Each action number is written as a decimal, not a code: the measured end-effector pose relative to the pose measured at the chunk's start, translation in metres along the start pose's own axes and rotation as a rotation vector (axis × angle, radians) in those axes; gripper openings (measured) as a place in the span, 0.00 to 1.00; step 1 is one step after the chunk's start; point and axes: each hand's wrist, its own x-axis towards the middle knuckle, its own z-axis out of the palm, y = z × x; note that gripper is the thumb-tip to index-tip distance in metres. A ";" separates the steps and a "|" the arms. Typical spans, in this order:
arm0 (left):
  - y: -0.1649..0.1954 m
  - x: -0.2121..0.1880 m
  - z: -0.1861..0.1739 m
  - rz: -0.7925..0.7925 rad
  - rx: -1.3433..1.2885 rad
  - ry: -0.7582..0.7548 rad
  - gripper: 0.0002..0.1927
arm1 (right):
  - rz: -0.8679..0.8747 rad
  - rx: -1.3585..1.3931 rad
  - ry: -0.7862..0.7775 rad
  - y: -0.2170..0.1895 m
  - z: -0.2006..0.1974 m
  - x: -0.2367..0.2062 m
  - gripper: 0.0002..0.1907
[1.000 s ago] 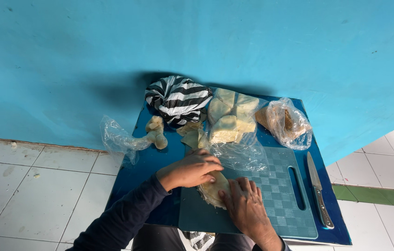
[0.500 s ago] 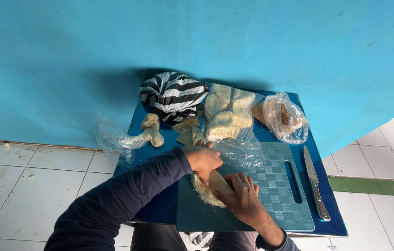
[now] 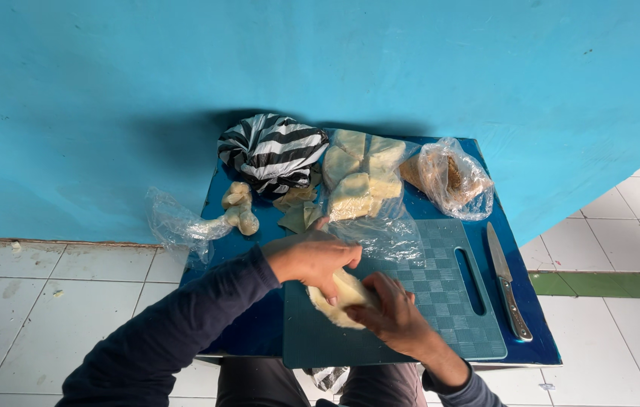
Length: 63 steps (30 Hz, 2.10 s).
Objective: The person peels thin skin layers off a round stack of dough by hand, setting the peeled pieces aside, then cuts the dough disc into wedge portions with a knife on a cutting board and wraps the cut pieces in plastic sheeting on the table.
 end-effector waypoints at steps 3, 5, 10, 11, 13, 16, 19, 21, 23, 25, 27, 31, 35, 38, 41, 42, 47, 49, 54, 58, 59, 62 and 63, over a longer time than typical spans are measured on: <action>0.022 -0.010 -0.003 0.136 -0.177 0.174 0.34 | 0.108 0.272 -0.057 0.004 -0.018 -0.010 0.23; 0.029 -0.021 -0.009 0.007 -0.257 0.085 0.32 | -0.008 0.294 -0.042 0.010 -0.037 -0.021 0.22; 0.051 -0.022 0.007 -0.079 -0.668 0.169 0.30 | -0.078 0.349 -0.042 0.030 -0.070 -0.024 0.23; 0.053 -0.020 0.015 -0.127 -0.710 0.182 0.29 | -0.040 0.339 -0.049 0.032 -0.067 -0.019 0.23; 0.055 -0.015 0.030 -0.181 -0.774 0.212 0.27 | 0.048 0.254 -0.035 0.038 -0.062 -0.017 0.23; 0.049 -0.012 0.043 -0.176 -0.733 0.292 0.24 | 0.097 0.083 0.050 0.049 -0.059 -0.019 0.24; 0.047 -0.015 0.047 -0.168 -0.572 0.335 0.23 | 0.025 -0.001 0.212 0.072 -0.073 -0.037 0.27; 0.047 -0.018 0.046 -0.193 -0.588 0.290 0.25 | 0.073 -0.168 0.352 0.094 -0.090 -0.051 0.25; 0.051 -0.023 0.047 -0.131 -0.438 0.404 0.26 | 0.092 -0.433 0.428 0.117 -0.103 -0.059 0.21; 0.053 -0.027 0.045 -0.070 -0.357 0.455 0.26 | 0.072 -0.753 0.447 0.137 -0.105 -0.070 0.18; 0.051 -0.029 0.044 -0.019 -0.344 0.450 0.26 | 0.086 -0.670 0.488 0.152 -0.096 -0.078 0.20; 0.048 -0.032 0.043 -0.046 -0.393 0.364 0.26 | 0.020 -0.678 0.500 0.175 -0.091 -0.083 0.21; 0.049 -0.036 0.046 0.124 -0.318 0.506 0.25 | 0.035 -1.122 0.364 0.180 -0.094 -0.078 0.06; 0.051 -0.039 0.049 0.324 -0.143 0.567 0.23 | 0.104 -0.959 0.541 0.169 -0.095 -0.086 0.05; 0.050 -0.042 0.055 0.472 -0.019 0.561 0.22 | 0.391 -0.388 0.688 0.146 -0.083 -0.111 0.10; 0.049 -0.043 0.058 0.510 0.002 0.548 0.23 | 0.449 -0.274 0.703 0.136 -0.071 -0.122 0.10; 0.042 -0.036 0.074 0.579 0.097 0.491 0.23 | 0.646 -0.128 0.662 0.087 0.039 -0.158 0.11; 0.042 -0.034 0.079 0.595 0.120 0.494 0.23 | 0.482 -0.362 0.507 0.077 0.067 -0.169 0.09; 0.043 -0.038 0.086 0.593 0.204 0.500 0.25 | 0.251 -0.521 0.615 0.064 0.095 -0.169 0.30; 0.046 -0.044 0.091 0.577 0.183 0.478 0.24 | 0.458 -0.445 0.425 0.053 0.093 -0.164 0.25; 0.047 -0.044 0.092 0.575 0.168 0.479 0.23 | 0.436 -0.473 0.434 0.051 0.092 -0.161 0.25; 0.051 -0.044 0.092 0.565 0.106 0.483 0.23 | 0.433 -0.500 0.426 0.044 0.090 -0.155 0.24; 0.052 -0.045 0.090 0.561 0.082 0.486 0.24 | 0.474 -0.474 0.403 0.042 0.090 -0.154 0.24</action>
